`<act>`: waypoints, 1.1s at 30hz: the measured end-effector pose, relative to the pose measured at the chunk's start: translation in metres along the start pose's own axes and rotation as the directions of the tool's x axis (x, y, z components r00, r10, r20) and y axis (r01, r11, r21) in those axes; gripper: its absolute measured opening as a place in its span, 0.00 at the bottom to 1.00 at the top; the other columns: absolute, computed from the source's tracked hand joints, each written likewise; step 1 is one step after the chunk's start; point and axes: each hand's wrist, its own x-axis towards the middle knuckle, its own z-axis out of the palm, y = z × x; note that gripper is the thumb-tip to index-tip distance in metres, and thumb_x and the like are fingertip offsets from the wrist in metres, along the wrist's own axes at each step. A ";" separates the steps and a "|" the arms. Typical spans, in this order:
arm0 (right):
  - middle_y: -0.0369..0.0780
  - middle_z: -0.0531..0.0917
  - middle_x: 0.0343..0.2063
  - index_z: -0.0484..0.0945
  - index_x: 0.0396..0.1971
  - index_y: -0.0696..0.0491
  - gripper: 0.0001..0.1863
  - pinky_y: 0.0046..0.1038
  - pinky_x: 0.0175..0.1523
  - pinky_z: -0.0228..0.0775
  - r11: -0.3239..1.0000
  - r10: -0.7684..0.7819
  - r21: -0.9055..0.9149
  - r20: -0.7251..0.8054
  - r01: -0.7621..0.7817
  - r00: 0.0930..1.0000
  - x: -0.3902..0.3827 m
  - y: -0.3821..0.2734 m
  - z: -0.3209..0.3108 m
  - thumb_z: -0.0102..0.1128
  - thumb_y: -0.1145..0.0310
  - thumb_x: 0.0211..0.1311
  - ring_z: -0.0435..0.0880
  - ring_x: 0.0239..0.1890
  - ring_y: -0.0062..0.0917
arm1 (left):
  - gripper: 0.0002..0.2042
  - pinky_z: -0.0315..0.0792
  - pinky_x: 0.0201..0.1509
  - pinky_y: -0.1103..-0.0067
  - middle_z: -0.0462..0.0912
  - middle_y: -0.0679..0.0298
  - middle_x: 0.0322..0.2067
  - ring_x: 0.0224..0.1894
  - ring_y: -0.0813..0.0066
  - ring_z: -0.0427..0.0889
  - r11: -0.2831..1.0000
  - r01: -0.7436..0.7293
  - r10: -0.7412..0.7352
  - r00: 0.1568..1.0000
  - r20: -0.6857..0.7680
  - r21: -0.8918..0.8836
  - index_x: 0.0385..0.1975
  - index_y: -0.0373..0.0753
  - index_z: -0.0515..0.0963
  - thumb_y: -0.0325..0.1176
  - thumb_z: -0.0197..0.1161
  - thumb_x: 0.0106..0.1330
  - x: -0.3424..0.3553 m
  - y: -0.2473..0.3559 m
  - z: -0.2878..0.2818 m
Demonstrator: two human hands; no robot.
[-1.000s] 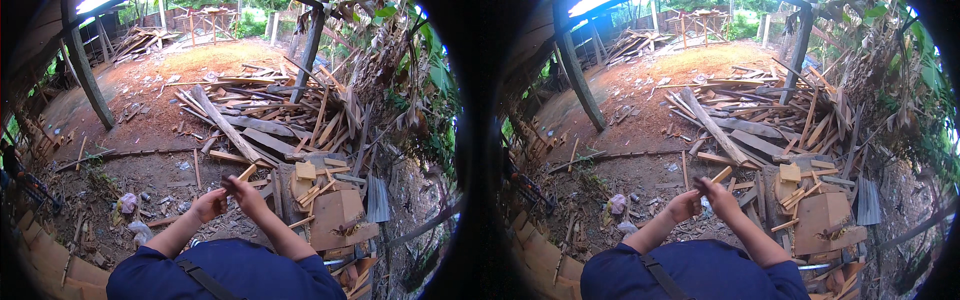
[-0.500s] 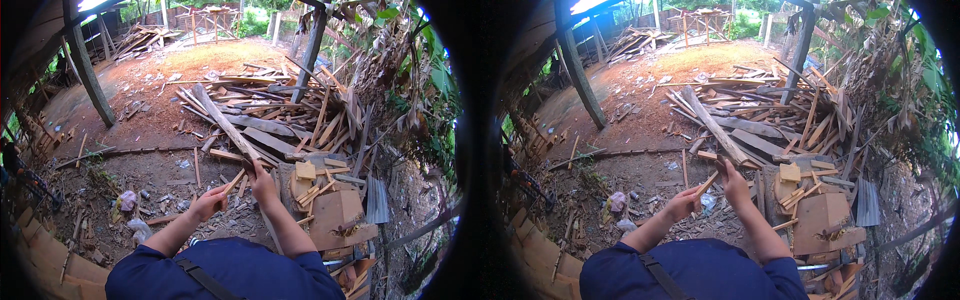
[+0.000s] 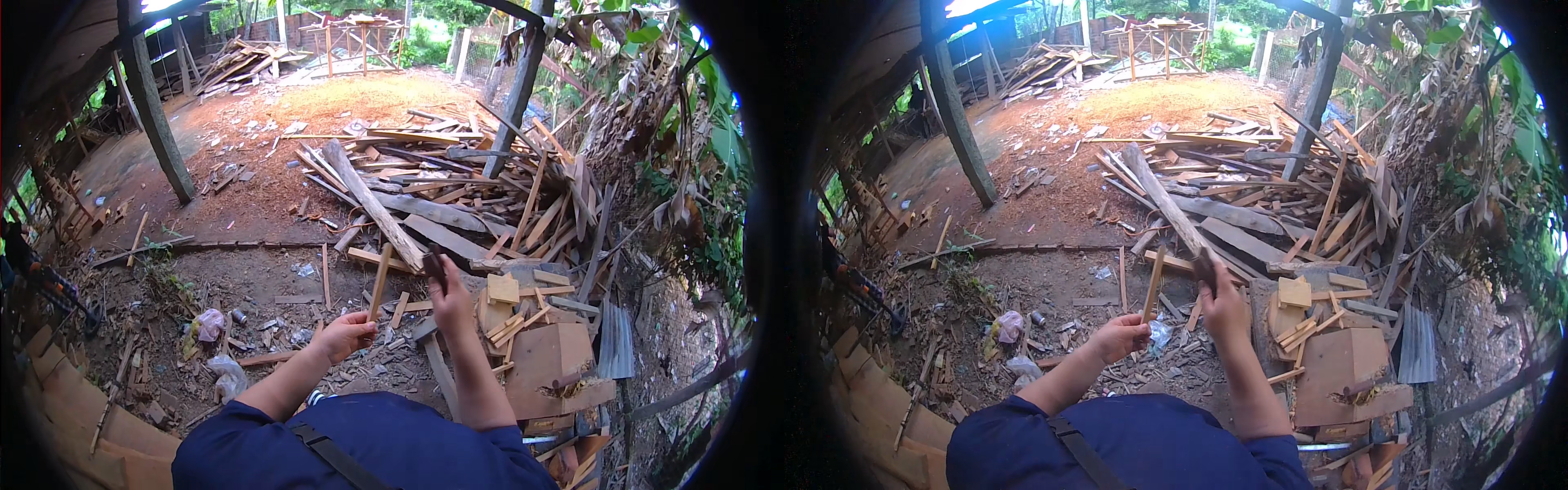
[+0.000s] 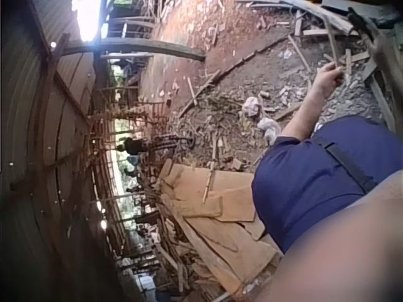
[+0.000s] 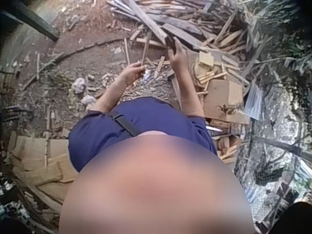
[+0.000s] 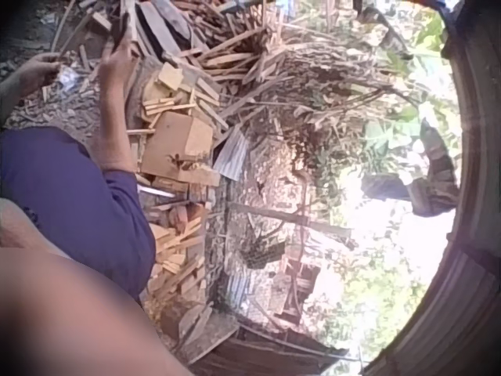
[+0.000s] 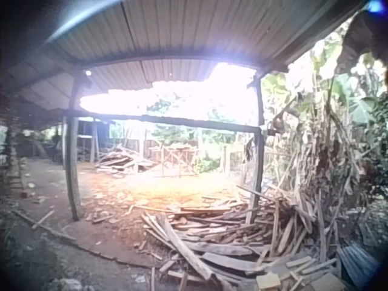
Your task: The person carves and shapes a small piece of wood with a chisel.
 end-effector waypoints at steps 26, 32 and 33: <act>0.49 0.76 0.39 0.64 0.55 0.38 0.25 0.31 0.40 0.69 0.998 -0.061 0.012 0.486 0.063 0.872 -0.037 -0.026 0.033 0.53 0.70 0.57 0.79 0.38 0.37 | 0.10 0.50 0.16 0.88 0.62 0.73 0.18 0.14 0.88 0.57 0.969 -0.056 0.007 0.981 0.195 0.242 0.39 0.38 0.62 0.32 0.53 0.60 -0.020 0.014 0.003; 0.49 0.76 0.42 0.64 0.55 0.48 0.23 0.31 0.45 0.68 0.987 0.131 -0.115 0.201 -0.110 0.971 0.004 -0.003 0.005 0.49 0.69 0.58 0.78 0.41 0.38 | 0.08 0.49 0.14 0.88 0.62 0.74 0.16 0.13 0.89 0.57 0.966 0.045 -0.118 0.954 0.276 0.256 0.37 0.38 0.65 0.30 0.53 0.59 -0.025 0.019 -0.004; 0.49 0.75 0.43 0.63 0.55 0.49 0.23 0.31 0.46 0.67 0.997 0.073 0.004 0.114 -0.074 0.991 0.001 -0.016 0.006 0.49 0.69 0.57 0.77 0.42 0.38 | 0.08 0.49 0.13 0.88 0.61 0.74 0.15 0.12 0.89 0.56 0.960 0.011 -0.057 0.986 0.157 0.279 0.37 0.38 0.65 0.30 0.53 0.60 -0.021 0.019 -0.006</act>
